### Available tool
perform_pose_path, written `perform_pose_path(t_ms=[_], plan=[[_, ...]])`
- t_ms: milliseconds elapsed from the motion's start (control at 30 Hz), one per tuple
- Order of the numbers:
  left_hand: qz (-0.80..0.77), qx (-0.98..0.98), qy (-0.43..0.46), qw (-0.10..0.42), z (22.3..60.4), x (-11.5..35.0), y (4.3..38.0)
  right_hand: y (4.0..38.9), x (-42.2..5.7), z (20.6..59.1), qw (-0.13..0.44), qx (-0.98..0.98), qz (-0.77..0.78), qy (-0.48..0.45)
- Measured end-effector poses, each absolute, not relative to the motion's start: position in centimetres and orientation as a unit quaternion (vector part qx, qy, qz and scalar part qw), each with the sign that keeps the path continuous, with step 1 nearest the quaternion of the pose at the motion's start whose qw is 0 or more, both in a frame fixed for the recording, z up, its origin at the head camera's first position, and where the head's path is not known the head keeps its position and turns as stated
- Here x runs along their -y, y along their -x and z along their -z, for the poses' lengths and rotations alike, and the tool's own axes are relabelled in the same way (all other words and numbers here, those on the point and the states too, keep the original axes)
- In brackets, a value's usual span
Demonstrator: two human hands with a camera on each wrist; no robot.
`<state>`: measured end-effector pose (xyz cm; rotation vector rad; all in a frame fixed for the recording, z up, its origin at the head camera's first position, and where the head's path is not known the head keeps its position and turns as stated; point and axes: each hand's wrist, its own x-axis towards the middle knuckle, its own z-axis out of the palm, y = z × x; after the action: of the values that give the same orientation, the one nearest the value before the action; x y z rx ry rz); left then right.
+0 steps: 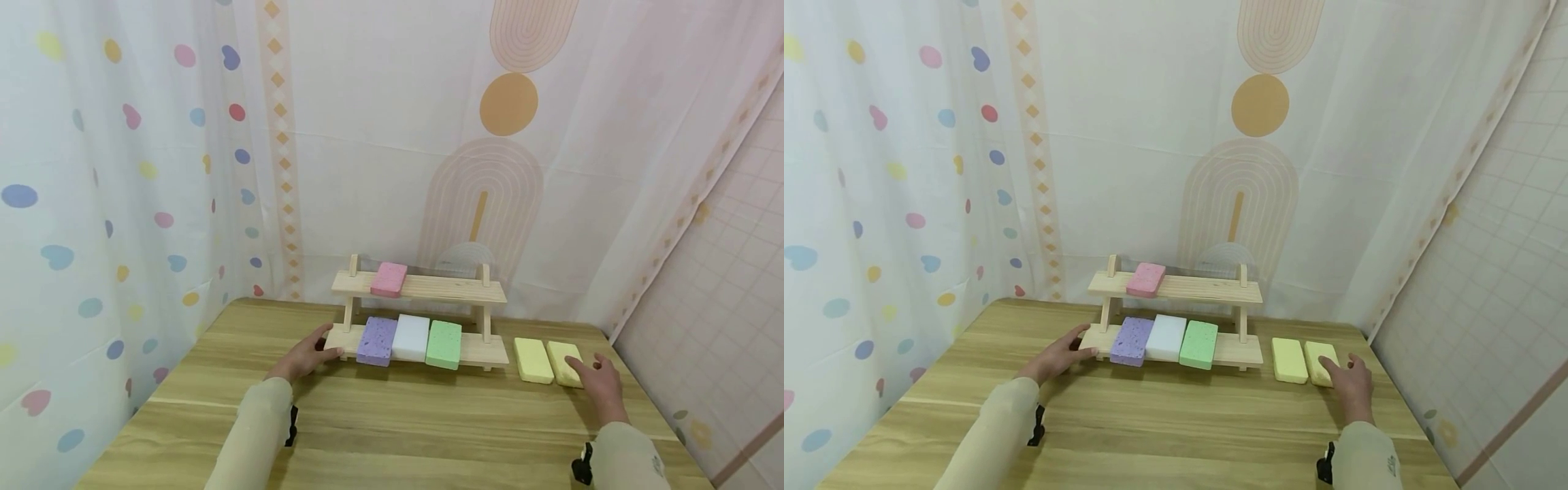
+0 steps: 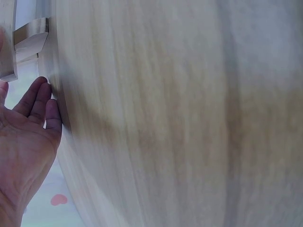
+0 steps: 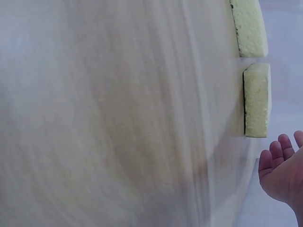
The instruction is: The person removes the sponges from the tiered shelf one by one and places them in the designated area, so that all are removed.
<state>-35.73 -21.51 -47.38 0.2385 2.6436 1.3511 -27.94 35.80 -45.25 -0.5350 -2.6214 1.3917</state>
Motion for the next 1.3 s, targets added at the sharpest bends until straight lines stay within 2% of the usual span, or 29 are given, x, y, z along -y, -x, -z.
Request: perform_pose_path(t_ms=[767,1300], plan=[[-0.443,-0.889,-0.081,0.081,47.5,21.8,35.8,29.4,-33.3,42.8,0.131,0.853,-0.475,0.174],[-0.446,-0.888,-0.084,0.078,47.3,21.6,35.6,30.9,-29.4,41.2,0.165,0.830,-0.510,0.154]])
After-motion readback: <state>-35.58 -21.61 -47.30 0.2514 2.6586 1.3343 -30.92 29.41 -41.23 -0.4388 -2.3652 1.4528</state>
